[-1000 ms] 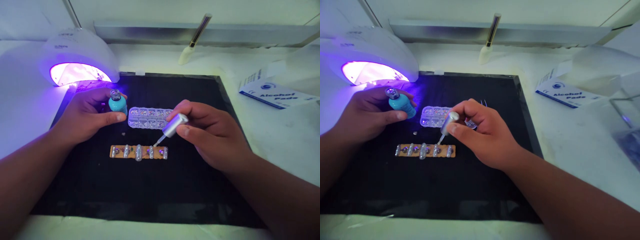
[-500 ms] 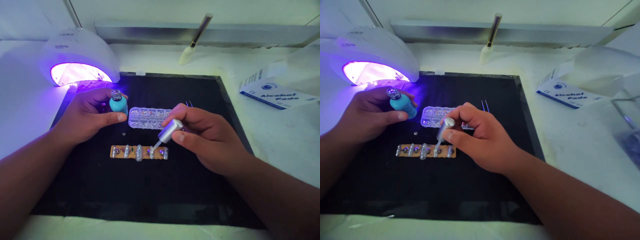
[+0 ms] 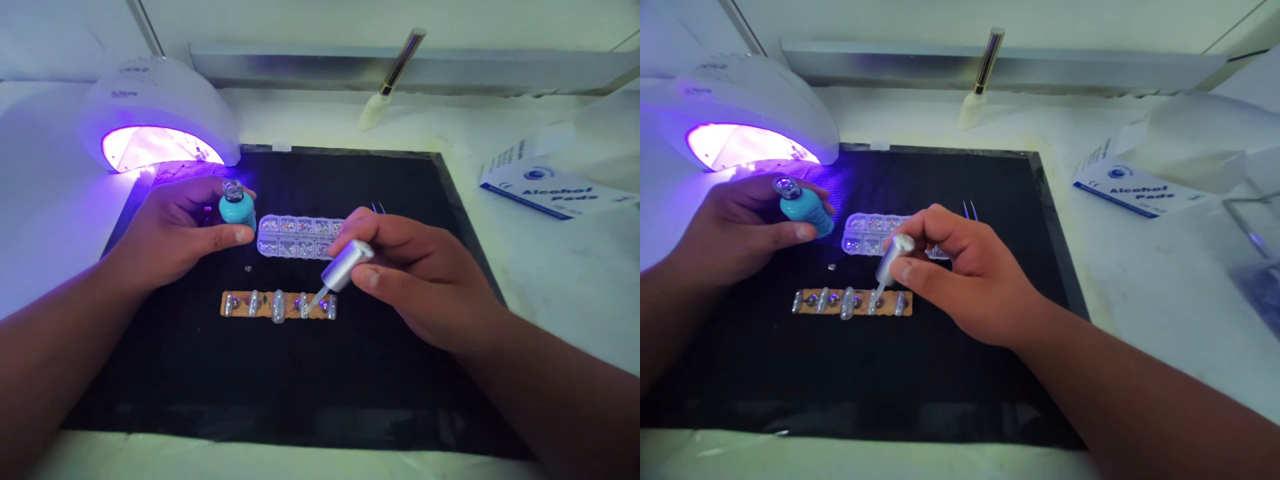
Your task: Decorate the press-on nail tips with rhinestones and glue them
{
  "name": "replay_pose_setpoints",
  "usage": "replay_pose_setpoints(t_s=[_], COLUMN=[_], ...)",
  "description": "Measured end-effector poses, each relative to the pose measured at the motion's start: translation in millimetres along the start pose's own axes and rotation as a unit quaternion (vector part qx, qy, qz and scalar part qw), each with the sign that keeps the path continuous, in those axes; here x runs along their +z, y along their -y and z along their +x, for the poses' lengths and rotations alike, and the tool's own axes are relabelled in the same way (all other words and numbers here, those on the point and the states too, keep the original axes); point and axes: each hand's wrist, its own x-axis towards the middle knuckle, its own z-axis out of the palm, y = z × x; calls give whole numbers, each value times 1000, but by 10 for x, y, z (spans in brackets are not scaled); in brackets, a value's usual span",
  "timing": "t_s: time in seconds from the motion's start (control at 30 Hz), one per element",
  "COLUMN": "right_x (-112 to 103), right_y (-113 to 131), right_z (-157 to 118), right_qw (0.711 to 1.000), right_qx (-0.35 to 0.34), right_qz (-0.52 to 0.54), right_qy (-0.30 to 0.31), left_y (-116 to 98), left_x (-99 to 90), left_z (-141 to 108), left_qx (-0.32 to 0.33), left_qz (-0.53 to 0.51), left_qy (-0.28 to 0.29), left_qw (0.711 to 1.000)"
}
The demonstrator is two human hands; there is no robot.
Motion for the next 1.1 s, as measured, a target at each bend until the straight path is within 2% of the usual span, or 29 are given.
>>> replay_pose_setpoints(t_s=[0.13, 0.33, 0.53, 0.7, 0.87, 1.1], right_x=[1, 23, 33, 27, 48, 45], right_y=[12, 20, -2, -4, 47, 47], right_z=[4, 16, 20, 5, 5, 27], right_qw=[999, 995, 997, 999, 997, 992], right_qx=[9, 7, 24, 22, 21, 11], right_qz=[-35, -88, -44, 3, -70, -116], right_qy=[3, -40, -63, -41, -22, -49], left_y=[-6, -1, -11, -9, -7, -22], left_x=[2, 16, 17, 15, 2, 23], left_z=[-2, 3, -1, 0, 0, 6], left_qx=[0, -4, -7, -4, -5, -14], left_qz=[7, -7, -12, -2, 3, -1], left_qy=[2, 0, 1, -4, -5, -6], left_qw=[1000, 1000, 1000, 1000, 1000, 1000])
